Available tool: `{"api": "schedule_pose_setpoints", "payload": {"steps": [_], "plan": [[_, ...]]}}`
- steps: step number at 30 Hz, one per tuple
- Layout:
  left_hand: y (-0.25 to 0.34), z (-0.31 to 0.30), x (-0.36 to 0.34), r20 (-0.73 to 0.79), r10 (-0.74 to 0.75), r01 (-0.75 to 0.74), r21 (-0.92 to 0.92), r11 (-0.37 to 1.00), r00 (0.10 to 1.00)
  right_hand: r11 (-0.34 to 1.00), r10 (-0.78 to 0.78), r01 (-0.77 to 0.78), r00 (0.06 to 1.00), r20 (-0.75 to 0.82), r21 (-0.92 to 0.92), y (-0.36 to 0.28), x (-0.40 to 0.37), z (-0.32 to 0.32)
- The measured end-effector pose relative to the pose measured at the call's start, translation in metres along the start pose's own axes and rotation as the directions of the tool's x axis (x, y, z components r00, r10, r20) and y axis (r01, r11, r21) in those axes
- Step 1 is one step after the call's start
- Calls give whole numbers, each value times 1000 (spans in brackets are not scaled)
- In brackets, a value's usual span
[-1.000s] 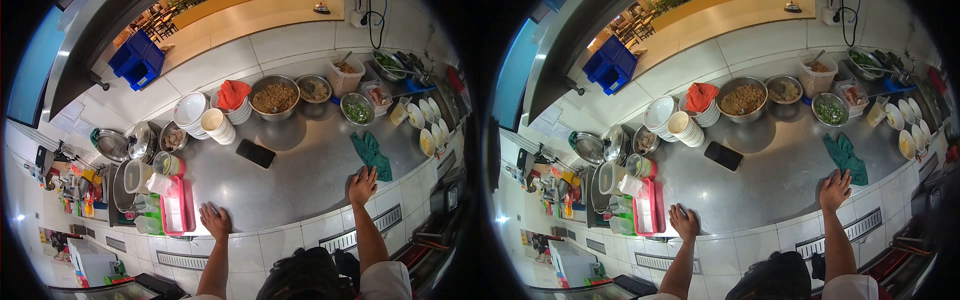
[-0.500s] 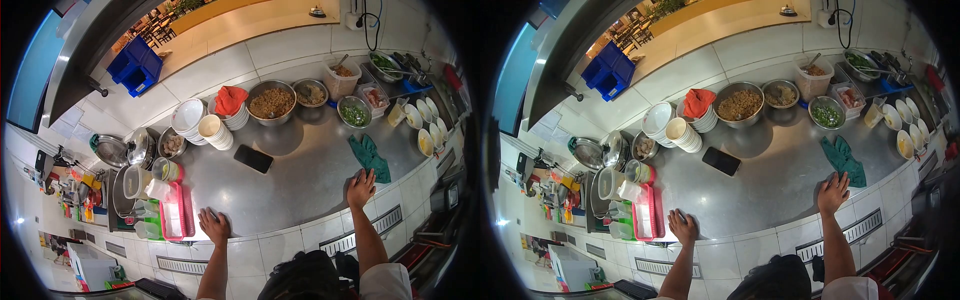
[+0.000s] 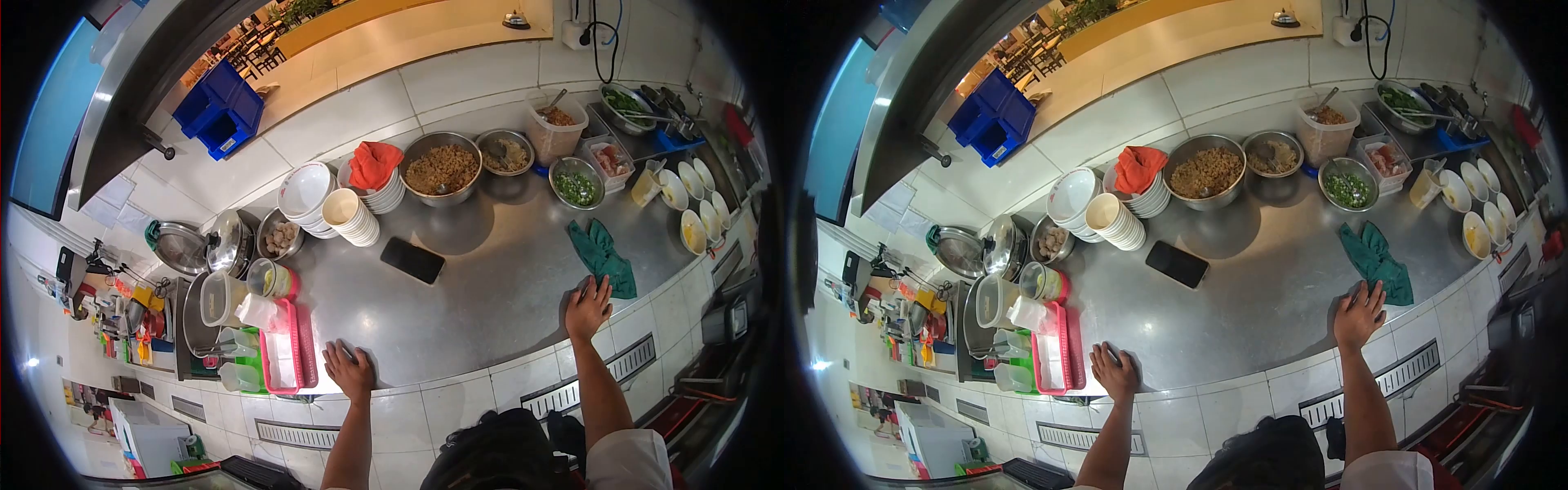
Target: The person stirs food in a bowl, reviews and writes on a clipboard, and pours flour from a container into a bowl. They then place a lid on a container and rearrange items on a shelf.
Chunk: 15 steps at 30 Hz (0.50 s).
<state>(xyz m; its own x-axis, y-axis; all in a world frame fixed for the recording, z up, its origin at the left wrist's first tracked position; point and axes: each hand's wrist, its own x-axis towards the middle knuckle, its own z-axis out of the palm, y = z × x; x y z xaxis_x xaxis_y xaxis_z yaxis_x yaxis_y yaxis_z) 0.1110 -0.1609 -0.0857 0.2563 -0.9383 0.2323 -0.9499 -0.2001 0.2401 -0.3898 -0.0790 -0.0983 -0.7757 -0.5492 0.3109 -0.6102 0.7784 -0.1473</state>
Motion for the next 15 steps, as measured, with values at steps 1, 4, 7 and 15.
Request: {"api": "schedule_pose_setpoints", "payload": {"steps": [1, 4, 7, 15], "plan": [[0, 0, 0, -4, 4, -4, -1, 1000, 1000, 1000, 0, 0, 1000, 1, 1, 0, 1, 1], [1, -2, -1, -3, 1, -1, -10, 1000, 1000, 1000, -3, 3, 1000, 3, -3, 1, 0, 2], [2, -2, 0, -1, -3, 3, -12, 1000, 1000, 1000, -5, 5, 1000, -2, -1, 2, 0, 3], [4, -1, 3, 18, 29, -27, -74, 997, 999, 1000, -8, 8, 999, 36, -23, 3, 2, -16]]}}
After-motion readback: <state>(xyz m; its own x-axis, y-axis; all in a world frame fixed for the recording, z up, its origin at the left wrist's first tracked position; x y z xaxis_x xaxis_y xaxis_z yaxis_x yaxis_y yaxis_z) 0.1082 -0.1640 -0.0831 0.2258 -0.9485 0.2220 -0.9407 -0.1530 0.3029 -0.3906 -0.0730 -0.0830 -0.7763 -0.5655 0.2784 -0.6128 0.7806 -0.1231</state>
